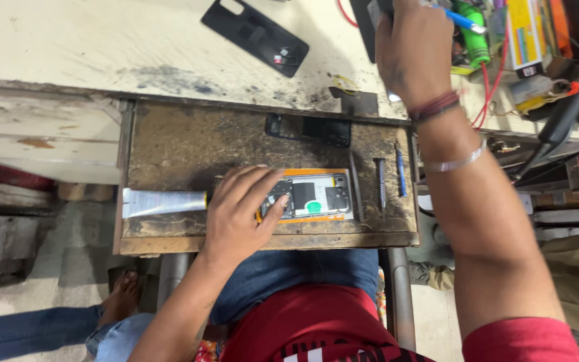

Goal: The person applies adhesive from a glue tube onto the internal frame of a disassembled smartphone resting on a repair mat, then aligns and presses the back cover onto the phone body. They use a green-handled screwdriver to tighten screws around the camera module of the back cover, press the cover firmly into place, and finally peel the protective film off the new back cover.

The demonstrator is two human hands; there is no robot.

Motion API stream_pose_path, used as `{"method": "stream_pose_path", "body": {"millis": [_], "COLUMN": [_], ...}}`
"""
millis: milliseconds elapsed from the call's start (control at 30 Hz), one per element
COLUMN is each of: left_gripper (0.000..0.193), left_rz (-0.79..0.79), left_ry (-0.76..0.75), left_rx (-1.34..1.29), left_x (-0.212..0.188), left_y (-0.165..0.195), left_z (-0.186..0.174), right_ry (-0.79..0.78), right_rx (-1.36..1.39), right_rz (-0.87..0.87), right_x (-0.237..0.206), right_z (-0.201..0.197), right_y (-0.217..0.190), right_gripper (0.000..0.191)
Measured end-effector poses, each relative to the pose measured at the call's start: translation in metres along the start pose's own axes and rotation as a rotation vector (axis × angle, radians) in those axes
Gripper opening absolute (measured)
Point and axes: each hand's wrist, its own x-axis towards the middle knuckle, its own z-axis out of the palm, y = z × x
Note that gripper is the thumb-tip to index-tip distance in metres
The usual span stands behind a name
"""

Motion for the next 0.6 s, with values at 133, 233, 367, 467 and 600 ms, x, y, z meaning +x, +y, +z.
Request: {"method": "stream_pose_path", "body": {"millis": [133, 233, 367, 467, 600], "left_gripper": [0.066, 0.084, 0.081, 0.08, 0.09], "left_rz": [-0.171, -0.2, -0.486, -0.441, -0.429], "left_ry": [-0.005, -0.02, 0.045, 0.047, 0.037], "left_rx": [-0.42, -0.995, -1.146, -1.139, -1.262], "left_x": [0.023, 0.048, 0.069, 0.071, 0.061], "left_y": [0.008, 0.013, 0.013, -0.001, -0.025], "left_z": [0.011, 0.032, 0.052, 0.046, 0.034], "right_ry": [-0.042, -0.145, -0.181, -0.341, -0.298], "right_rx": [0.17, 0.257, 0.303, 0.662, 0.276], "right_rz": [0.129, 0.025, -0.139, -0.127, 0.106], "right_x": [-0.053, -0.086, -0.107, -0.095, -0.033], "right_z": [-0.054, -0.075, -0.082, -0.081, -0.054], "right_y": [-0.055, -0.093, -0.106, -0.068, 0.035], "right_gripper": [0.03, 0.031, 0.048, 0.049, 0.031]}}
